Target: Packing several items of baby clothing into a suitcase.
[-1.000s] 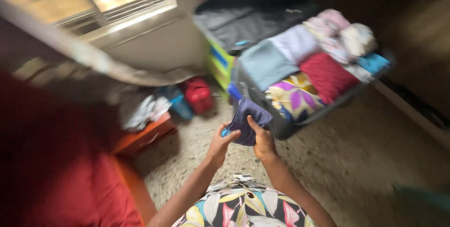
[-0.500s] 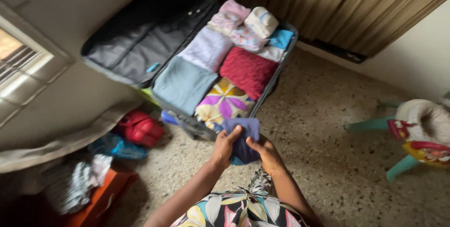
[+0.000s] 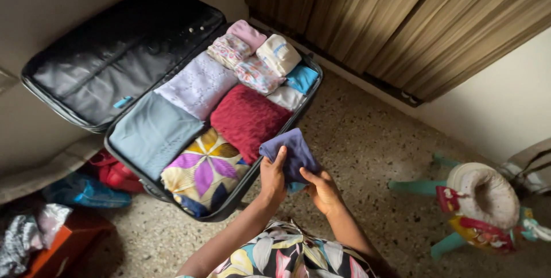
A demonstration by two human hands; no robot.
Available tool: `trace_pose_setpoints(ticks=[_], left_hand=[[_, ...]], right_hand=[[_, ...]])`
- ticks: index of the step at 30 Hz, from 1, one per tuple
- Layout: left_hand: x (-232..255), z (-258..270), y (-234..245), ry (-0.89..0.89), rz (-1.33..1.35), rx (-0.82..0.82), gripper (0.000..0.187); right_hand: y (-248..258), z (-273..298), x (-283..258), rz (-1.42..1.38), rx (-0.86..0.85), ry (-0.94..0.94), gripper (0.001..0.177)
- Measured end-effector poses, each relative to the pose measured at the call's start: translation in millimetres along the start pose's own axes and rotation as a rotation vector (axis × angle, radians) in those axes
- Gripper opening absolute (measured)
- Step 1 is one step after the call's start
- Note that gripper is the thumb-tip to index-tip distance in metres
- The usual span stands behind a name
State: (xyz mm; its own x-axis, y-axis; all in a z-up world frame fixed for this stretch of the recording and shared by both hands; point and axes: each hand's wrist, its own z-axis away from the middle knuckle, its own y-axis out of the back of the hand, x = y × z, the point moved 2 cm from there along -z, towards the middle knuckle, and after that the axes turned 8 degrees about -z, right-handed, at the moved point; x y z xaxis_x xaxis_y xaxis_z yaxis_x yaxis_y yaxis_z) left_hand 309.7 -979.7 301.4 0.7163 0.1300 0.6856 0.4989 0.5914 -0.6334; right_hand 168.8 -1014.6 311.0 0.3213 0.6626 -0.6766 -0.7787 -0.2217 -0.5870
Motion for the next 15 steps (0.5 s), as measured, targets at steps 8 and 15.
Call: trace_pose_setpoints(ticks=[8, 15], left_hand=[[-7.1, -78.9, 25.8, 0.074, -0.158, -0.02, 0.031], [-21.7, -191.8, 6.3, 0.027, -0.35, -0.219, 0.033]], right_hand=[[49.9, -105.5, -54.0, 0.171, 0.017, 0.14, 0.045], [57.0, -220.1, -113.4, 0.215, 0.025, 0.152, 0.04]])
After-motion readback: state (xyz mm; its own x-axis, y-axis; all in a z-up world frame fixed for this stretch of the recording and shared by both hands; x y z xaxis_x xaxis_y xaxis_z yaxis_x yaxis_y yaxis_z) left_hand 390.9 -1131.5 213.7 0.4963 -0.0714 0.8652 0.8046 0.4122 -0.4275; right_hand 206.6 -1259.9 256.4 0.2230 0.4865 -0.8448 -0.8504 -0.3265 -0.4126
